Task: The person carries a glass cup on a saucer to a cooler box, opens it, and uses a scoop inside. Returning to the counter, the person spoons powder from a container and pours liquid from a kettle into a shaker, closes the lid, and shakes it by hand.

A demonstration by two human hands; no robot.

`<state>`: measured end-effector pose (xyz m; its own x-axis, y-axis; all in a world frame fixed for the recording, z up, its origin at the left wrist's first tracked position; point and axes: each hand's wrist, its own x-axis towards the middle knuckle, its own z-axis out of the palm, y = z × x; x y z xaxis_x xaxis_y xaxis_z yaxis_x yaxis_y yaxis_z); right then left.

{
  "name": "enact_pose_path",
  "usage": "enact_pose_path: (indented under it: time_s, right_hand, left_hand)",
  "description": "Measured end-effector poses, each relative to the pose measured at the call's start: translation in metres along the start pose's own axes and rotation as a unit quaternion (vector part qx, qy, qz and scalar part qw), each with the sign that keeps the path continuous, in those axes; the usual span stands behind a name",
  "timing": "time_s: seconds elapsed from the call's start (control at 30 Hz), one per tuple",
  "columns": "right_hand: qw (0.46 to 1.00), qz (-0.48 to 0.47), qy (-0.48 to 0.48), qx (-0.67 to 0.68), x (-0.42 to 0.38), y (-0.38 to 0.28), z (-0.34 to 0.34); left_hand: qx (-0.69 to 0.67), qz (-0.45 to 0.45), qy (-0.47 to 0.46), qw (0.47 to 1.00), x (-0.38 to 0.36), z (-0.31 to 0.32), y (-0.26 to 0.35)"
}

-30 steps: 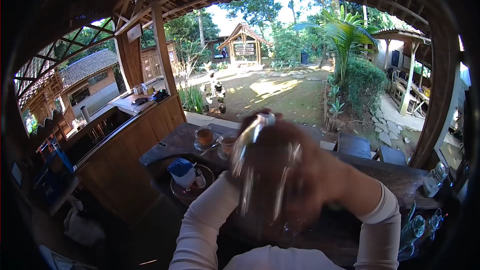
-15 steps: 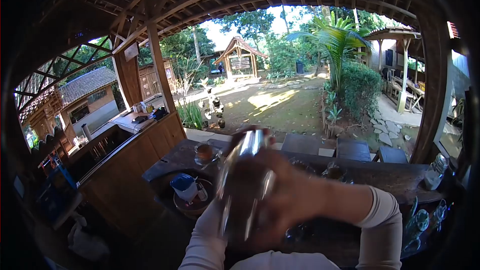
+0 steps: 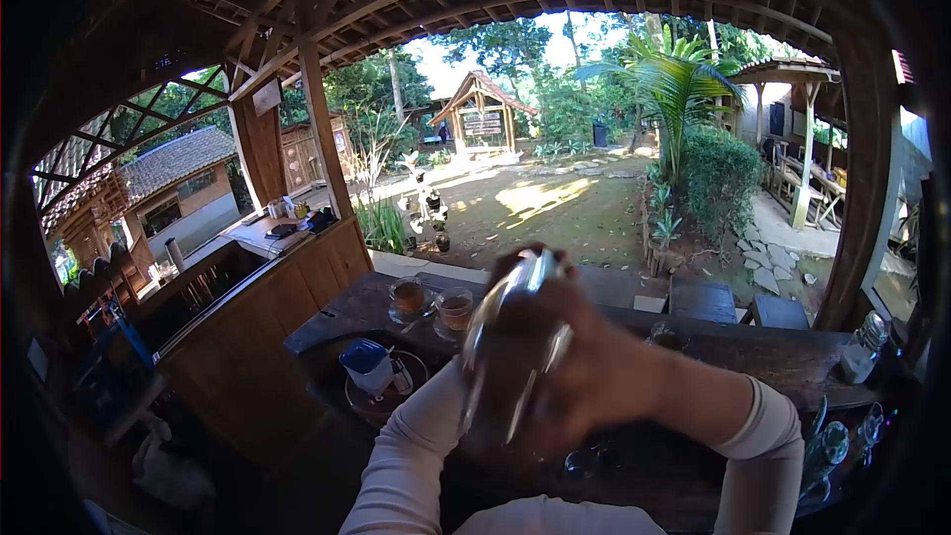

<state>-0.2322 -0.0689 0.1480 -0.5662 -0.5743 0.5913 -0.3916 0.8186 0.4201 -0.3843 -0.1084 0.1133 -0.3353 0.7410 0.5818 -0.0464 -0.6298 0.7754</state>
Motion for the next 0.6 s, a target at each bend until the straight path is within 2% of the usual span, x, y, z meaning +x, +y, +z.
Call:
enact_pose_path:
  time_s: [0.03, 0.07, 0.1, 0.13, 0.17, 0.23, 0.27, 0.3, 0.33, 0.37, 0.4, 0.43, 0.47, 0.5, 0.53, 0.57, 0.6]
  right_hand:
    - [0.989, 0.116, 0.054, 0.072, -0.003, 0.013, 0.001]
    - [0.957, 0.229, 0.11, 0.138, -0.007, 0.022, 0.001]
    - [0.958, 0.229, 0.11, 0.13, -0.017, 0.022, 0.005]
    - [0.966, 0.207, 0.117, 0.106, -0.03, 0.016, 0.012]
    - [0.972, 0.183, 0.124, 0.083, -0.039, 0.01, 0.018]
    - [0.974, 0.118, 0.028, 0.189, -0.031, -0.031, 0.0]
    - [0.997, -0.023, -0.024, 0.07, -0.025, -0.052, -0.012]
    - [0.982, -0.164, -0.075, -0.051, -0.021, -0.064, -0.018]
    - [0.982, -0.163, -0.076, -0.053, -0.019, -0.059, -0.018]
    - [0.979, -0.198, -0.034, -0.046, -0.015, -0.051, -0.018]
    - [0.972, -0.231, 0.009, -0.036, -0.012, -0.043, -0.016]
    - [0.981, -0.159, 0.085, 0.077, -0.012, -0.027, -0.008]
    - [0.982, -0.05, 0.135, 0.124, -0.007, -0.011, -0.007]
    - [0.999, -0.011, -0.031, -0.041, -0.009, 0.004, -0.013]
    - [0.992, 0.112, 0.055, -0.021, -0.017, 0.023, 0.004]
    - [0.919, 0.3, 0.189, 0.17, -0.036, 0.036, 0.025]
    - [0.846, 0.407, 0.175, 0.296, -0.035, 0.035, 0.02]
  left_hand:
    - [0.21, 0.141, -0.071, 0.965, -0.015, 0.003, -0.018]
    - [0.206, 0.143, -0.076, 0.965, -0.021, 0.005, -0.061]
    - [-0.211, -0.107, -0.044, 0.971, -0.017, 0.004, -0.122]
    - [-0.575, -0.334, -0.003, 0.747, -0.01, 0.003, -0.152]
    - [-0.575, -0.331, -0.009, 0.748, -0.006, 0.002, -0.142]
    - [-0.462, -0.189, -0.146, 0.854, -0.013, 0.002, -0.088]
    - [-0.406, -0.091, -0.138, 0.899, -0.015, 0.016, -0.042]
    - [-0.414, 0.06, -0.291, 0.86, 0.0, 0.009, -0.04]
    - [-0.406, 0.124, -0.304, 0.853, 0.005, 0.011, -0.024]
    - [-0.396, 0.188, -0.313, 0.843, 0.007, 0.014, -0.008]
    - [-0.428, 0.125, -0.298, 0.844, 0.017, 0.007, -0.015]
    - [-0.382, -0.025, -0.081, 0.92, 0.015, 0.005, -0.023]
    - [-0.278, -0.034, -0.075, 0.957, 0.005, 0.014, -0.014]
    - [-0.171, -0.045, -0.07, 0.982, -0.005, 0.024, -0.005]
    - [-0.347, -0.185, -0.083, 0.916, 0.006, 0.005, -0.071]
    - [-0.502, -0.317, -0.09, 0.799, 0.012, -0.021, -0.147]
    - [-0.559, -0.351, -0.149, 0.737, -0.005, -0.028, -0.17]
